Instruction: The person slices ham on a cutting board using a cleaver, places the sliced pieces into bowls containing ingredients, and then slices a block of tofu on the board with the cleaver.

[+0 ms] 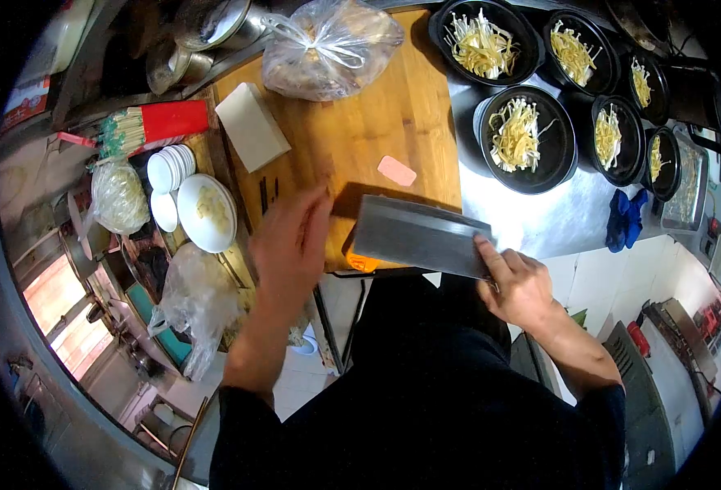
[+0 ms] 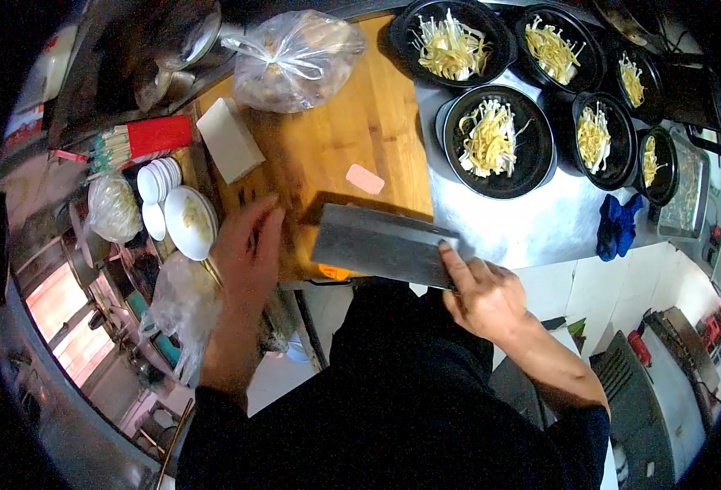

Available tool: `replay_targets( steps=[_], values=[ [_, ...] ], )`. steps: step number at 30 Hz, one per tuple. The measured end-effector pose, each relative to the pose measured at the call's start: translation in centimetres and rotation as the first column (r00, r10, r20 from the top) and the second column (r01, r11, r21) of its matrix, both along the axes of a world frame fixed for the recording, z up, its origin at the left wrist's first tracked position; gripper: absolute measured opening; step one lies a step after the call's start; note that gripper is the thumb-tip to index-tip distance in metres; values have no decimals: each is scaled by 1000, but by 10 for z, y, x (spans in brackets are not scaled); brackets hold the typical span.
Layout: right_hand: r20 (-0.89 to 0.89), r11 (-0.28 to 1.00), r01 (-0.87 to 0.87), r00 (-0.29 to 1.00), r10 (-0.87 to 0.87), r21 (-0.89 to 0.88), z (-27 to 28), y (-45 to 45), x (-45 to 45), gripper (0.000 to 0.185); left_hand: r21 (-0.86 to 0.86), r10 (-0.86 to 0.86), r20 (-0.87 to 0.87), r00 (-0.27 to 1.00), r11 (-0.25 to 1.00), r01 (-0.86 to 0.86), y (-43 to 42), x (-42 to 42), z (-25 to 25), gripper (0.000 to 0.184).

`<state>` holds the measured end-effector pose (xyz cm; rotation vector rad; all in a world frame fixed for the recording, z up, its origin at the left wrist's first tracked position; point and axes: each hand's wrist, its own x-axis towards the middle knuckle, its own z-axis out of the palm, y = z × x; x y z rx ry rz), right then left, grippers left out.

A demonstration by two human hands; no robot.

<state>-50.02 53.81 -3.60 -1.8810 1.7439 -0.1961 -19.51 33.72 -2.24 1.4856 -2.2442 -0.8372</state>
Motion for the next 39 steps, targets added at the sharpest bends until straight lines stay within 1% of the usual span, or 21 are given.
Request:
replay_targets(
  steps=[2, 4, 5, 7, 11, 14, 16, 17, 19, 20, 22, 23, 24, 25, 26, 28, 30, 31, 33, 34, 39],
  values=[
    [-24, 994, 68, 998, -66, 91, -2, 29, -8, 79, -72, -217, 141, 966, 971, 228, -26, -8, -56, 33],
    [-20, 988, 98, 995, -96, 117, 3, 49, -11, 79, 20, -394, 30, 919, 919, 394, -39, -29, -88, 33],
    [-29, 978, 137, 991, -134, 159, 5, 57, -12, 79, 16, -394, 27, 919, 919, 394, -42, -37, -103, 33],
    [-34, 959, 206, 979, -203, 193, 6, 70, -10, 77, -99, -586, 167, 793, 791, 604, -43, -49, -122, 39],
    [-19, 919, 307, 950, -313, 248, 9, 81, -5, 71, -127, -607, 174, 776, 767, 628, -39, -56, -127, 34],
    [-8, 910, 353, 933, -360, 218, 2, 89, -6, 69, -37, -608, 163, 777, 783, 621, -38, -54, -129, 30],
    [-9, 928, 332, 942, -335, 170, -2, 92, -9, 73, 91, -581, 171, 796, 813, 575, -37, -56, -127, 25],
    [-9, 928, 333, 942, -336, 168, 1, 92, -9, 73, 89, -582, 171, 795, 813, 576, -38, -58, -125, 25],
    [-4, 891, 385, 919, -395, 240, 6, 89, -10, 62, 433, -428, 29, 903, 820, 375, -43, -62, -122, 23],
    [-4, 893, 382, 920, -393, 239, 5, 90, -11, 62, 432, -426, 28, 904, 821, 373, -47, -63, -127, 23],
    [19, 874, 427, 896, -443, 232, 2, 94, -10, 59, 371, -338, -159, 928, 850, 373, -58, -62, -142, 25],
    [21, 875, 422, 898, -439, 238, 3, 94, -8, 59, 376, -333, -156, 930, 850, 368, -58, -63, -140, 25],
    [34, 871, 438, 889, -456, 223, 2, 92, -6, 58, 124, -316, -87, 945, 938, 325, -60, -68, -134, 25],
    [46, 867, 454, 880, -472, 207, 1, 90, -5, 57, -142, -281, -24, 959, 951, 275, -62, -70, -128, 26],
    [48, 868, 449, 882, -469, 213, -1, 90, -2, 57, -136, -277, -22, 961, 953, 271, -59, -65, -122, 26],
    [109, 860, 469, 862, -496, 202, -6, 91, 5, 53, -73, -287, 106, 952, 953, 295, -36, -45, -102, 31],
    [148, 856, 457, 855, -498, 239, -4, 82, 16, 53, -29, -432, 163, 887, 897, 442, 16, -19, -98, 35],
    [183, 852, 450, 844, -504, 269, -4, 76, 23, 54, -25, -433, 166, 886, 897, 442, 35, -16, -88, 35],
    [210, 884, 398, 869, -449, 244, -3, 60, 33, 56, 99, -462, 197, 865, 887, 451, 64, -18, -75, 39],
    [232, 915, 343, 892, -389, 214, -1, 51, 37, 59, 105, -466, 191, 864, 885, 454, 72, -16, -78, 39],
    [181, 934, 253, 936, -302, 251, 2, 24, 52, 60, 1, -404, 181, 897, 912, 411, 90, -8, -96, 35]
  ],
)
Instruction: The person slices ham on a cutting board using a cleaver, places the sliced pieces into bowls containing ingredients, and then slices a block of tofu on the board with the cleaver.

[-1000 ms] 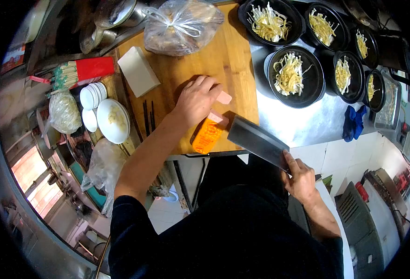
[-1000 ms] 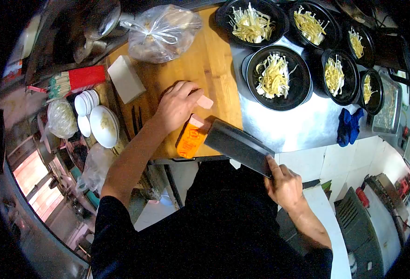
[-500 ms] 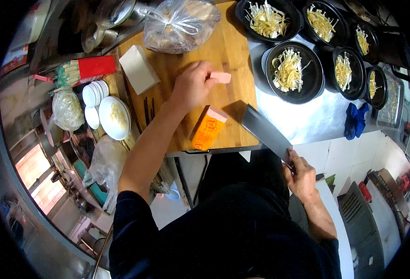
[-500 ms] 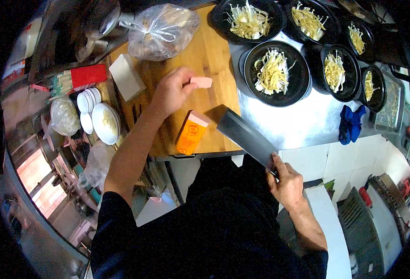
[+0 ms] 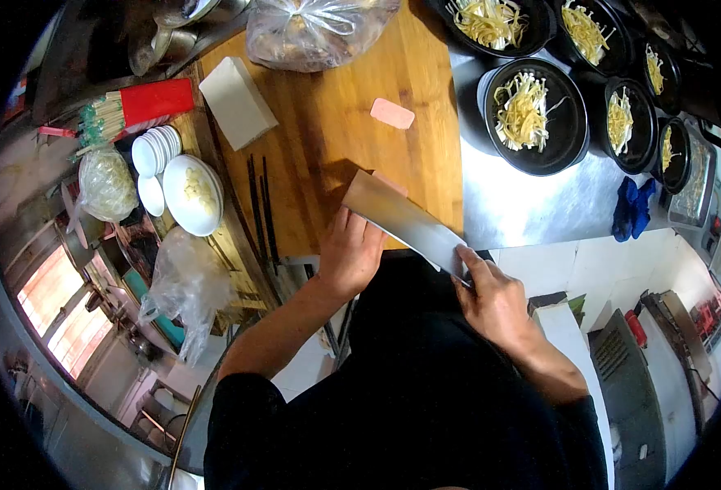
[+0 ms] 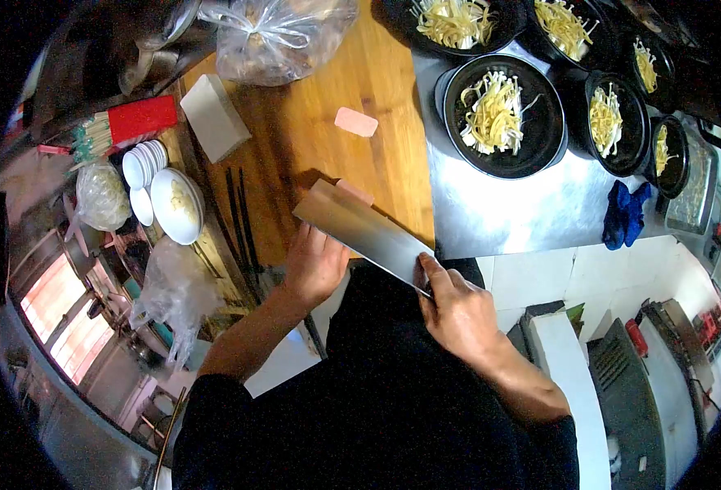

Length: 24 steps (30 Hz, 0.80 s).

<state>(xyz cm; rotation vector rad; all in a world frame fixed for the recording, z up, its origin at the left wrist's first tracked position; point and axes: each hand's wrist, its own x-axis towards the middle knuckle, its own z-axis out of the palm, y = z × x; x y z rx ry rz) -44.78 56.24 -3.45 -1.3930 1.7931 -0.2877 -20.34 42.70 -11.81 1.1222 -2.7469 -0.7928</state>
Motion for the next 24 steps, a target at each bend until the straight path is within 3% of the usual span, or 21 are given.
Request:
replay_targets(
  steps=[16, 18, 24],
  values=[
    [-19, 995, -72, 997, 74, 63, -5, -14, 2, 62, -10, -30, 4, 1000, 1000, 30, -1, 3, -5, 35],
    [21, 979, -73, 997, 71, 188, 1, -22, 1, 56, 23, -25, 16, 1000, 999, 25, 0, 3, -4, 35],
    [15, 982, -94, 996, 93, 163, -1, -23, 1, 57, -17, -29, 14, 999, 999, 30, -2, 2, -5, 35]
  ],
)
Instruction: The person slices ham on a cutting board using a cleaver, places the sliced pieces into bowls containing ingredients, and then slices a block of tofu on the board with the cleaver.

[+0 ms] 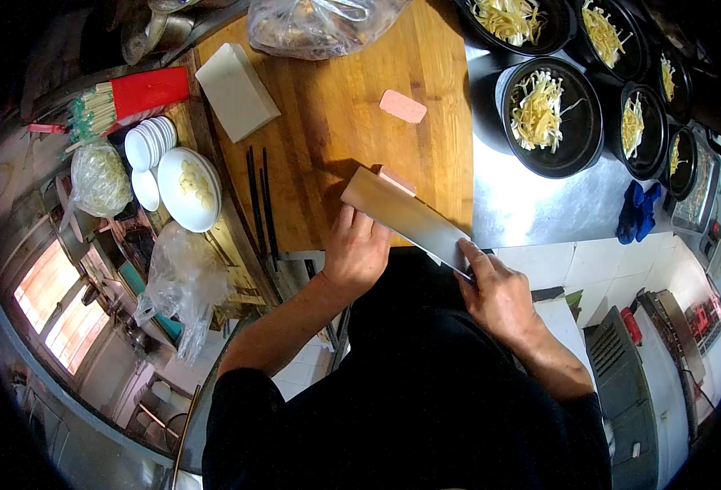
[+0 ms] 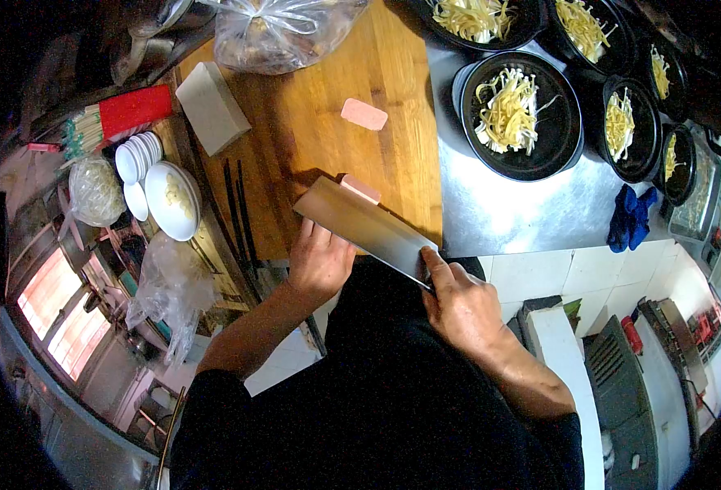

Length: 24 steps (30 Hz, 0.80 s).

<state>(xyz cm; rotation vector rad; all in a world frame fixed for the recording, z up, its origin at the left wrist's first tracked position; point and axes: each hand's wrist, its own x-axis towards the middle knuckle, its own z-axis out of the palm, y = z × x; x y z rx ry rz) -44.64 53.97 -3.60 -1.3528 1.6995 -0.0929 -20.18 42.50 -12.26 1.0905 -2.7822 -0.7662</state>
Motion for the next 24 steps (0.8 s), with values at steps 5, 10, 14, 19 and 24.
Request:
replay_targets(
  steps=[5, 10, 14, 19, 24],
  values=[
    [12, 1000, -3, 1000, 3, 30, -1, -2, 0, 58, 182, 1, 15, 1000, 983, -4, 5, 6, -6, 52],
    [14, 999, -4, 1000, 4, 39, 0, -6, 0, 58, 201, 0, 38, 999, 980, -8, 4, 5, -3, 53],
    [11, 998, 3, 1000, -4, 62, -1, -7, 0, 58, 197, 6, 36, 999, 980, -13, 3, 5, -4, 52],
    [0, 996, 4, 1000, -4, 85, -5, -5, 1, 57, 145, 1, 11, 1000, 990, -3, 1, 3, -4, 50],
    [5, 996, -15, 1000, 14, 86, -3, -10, 0, 56, 11, 0, 0, 1000, 1000, 0, -4, -4, 2, 29]
  ],
)
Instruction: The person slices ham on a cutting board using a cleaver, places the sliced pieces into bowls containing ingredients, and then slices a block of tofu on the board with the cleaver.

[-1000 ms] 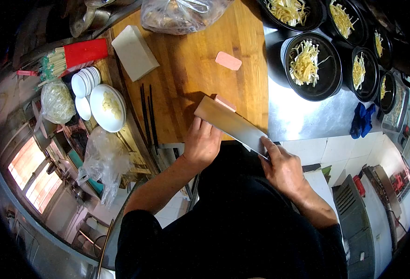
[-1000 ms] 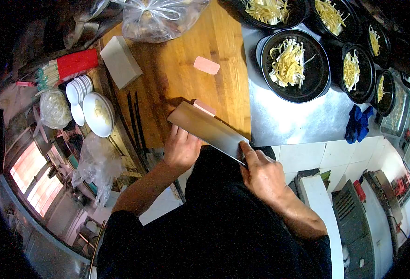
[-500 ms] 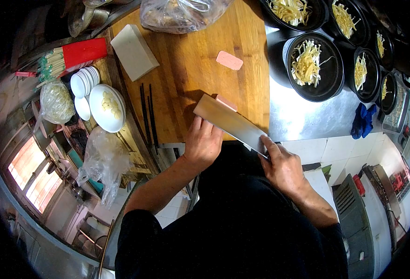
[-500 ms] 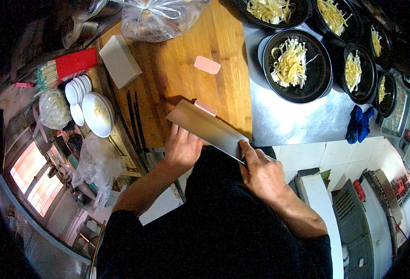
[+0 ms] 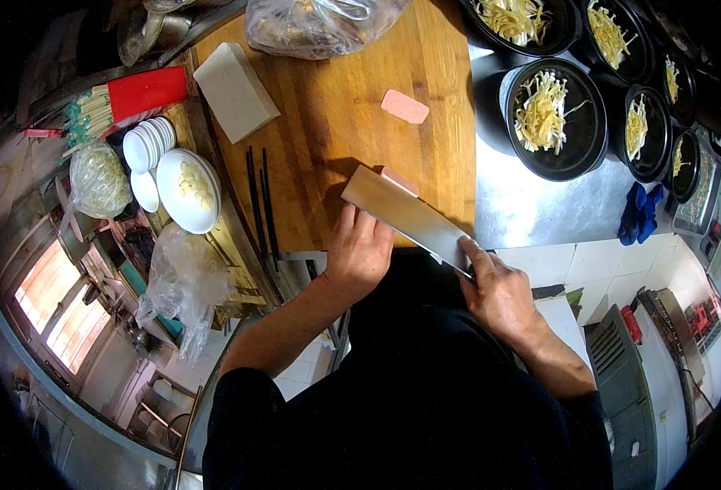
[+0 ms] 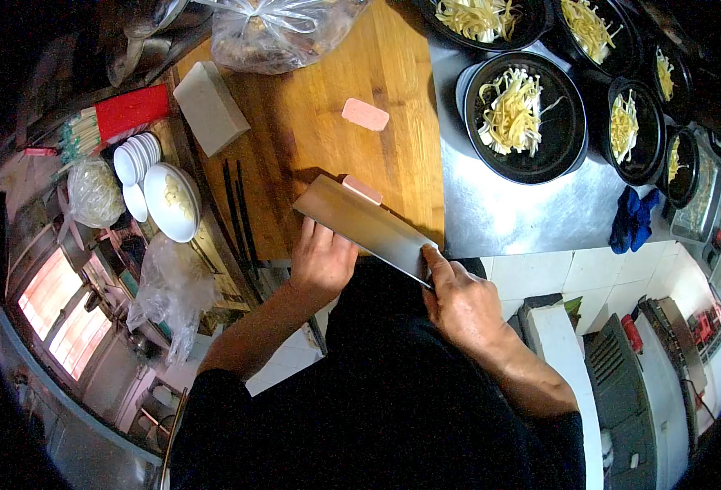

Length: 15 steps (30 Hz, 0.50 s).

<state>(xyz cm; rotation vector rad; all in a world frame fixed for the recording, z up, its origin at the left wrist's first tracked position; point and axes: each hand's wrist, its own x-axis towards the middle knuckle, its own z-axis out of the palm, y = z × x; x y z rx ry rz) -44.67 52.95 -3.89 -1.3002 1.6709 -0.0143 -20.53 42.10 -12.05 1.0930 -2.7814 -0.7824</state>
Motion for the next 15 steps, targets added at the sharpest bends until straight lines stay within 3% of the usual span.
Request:
replay_targets(
  steps=[13, 15],
  values=[
    [3, 999, -40, 999, 40, 12, -6, 1, -3, 59, -62, -21, -20, 1000, 998, 20, -1, -2, -1, 29],
    [-2, 992, -48, 999, 48, -119, -12, 6, -4, 61, 93, -6, -13, 1000, 996, 7, 3, 2, -4, 45]
  ],
)
